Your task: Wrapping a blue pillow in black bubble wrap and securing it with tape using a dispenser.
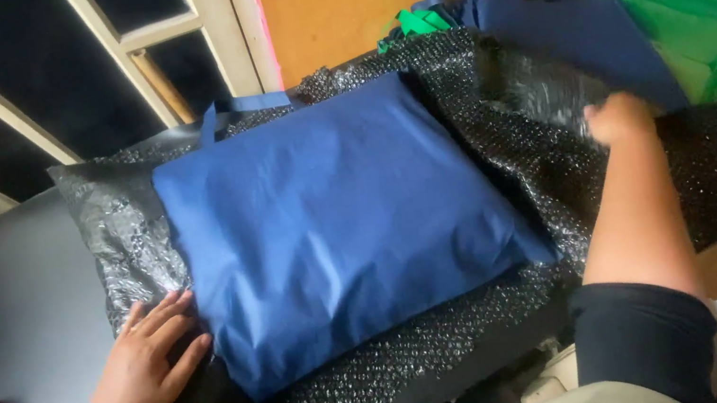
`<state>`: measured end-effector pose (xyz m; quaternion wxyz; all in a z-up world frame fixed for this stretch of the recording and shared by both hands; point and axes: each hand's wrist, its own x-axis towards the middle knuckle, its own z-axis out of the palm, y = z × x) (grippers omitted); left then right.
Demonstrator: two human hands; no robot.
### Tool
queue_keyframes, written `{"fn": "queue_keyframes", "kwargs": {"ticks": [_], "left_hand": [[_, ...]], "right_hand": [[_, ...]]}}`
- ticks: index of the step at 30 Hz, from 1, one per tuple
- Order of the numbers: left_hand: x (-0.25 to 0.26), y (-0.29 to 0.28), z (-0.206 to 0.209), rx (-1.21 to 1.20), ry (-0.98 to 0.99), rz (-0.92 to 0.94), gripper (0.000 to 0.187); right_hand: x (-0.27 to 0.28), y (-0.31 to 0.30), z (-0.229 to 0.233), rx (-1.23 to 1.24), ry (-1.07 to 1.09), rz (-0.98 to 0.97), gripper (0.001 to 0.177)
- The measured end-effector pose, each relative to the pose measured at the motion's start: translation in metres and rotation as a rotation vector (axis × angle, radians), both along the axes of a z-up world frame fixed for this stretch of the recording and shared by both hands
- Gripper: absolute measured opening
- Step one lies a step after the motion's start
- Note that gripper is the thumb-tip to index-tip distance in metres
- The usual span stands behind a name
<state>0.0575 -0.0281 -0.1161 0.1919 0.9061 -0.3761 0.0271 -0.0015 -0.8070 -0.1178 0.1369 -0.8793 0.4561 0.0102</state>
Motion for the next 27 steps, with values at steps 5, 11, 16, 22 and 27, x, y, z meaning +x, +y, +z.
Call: {"fn": "queue_keyframes", "kwargs": {"ticks": [5, 11, 16, 22, 27], "left_hand": [[0.014, -0.012, 0.016, 0.004, -0.034, -0.025, 0.029], [0.021, -0.017, 0.028, 0.011, 0.207, 0.182, 0.041], [0.018, -0.014, 0.044, -0.213, 0.523, 0.351, 0.039], [0.039, 0.003, 0.002, -0.405, 0.559, 0.322, 0.056], [0.047, 0.001, -0.016, -0.317, 0.451, 0.258, 0.043]], "right_hand": [[0.057, 0.130, 0.155, 0.131, -0.115, 0.096, 0.068], [0.176, 0.303, 0.167, 0.197, -0.373, 0.404, 0.032], [0.234, 0.532, 0.131, 0.143, -0.434, 0.559, 0.031], [0.254, 0.663, 0.038, 0.299, -0.269, 0.592, 0.038], [0.171, 0.714, 0.091, 0.085, -0.085, 0.808, 0.051]]}}
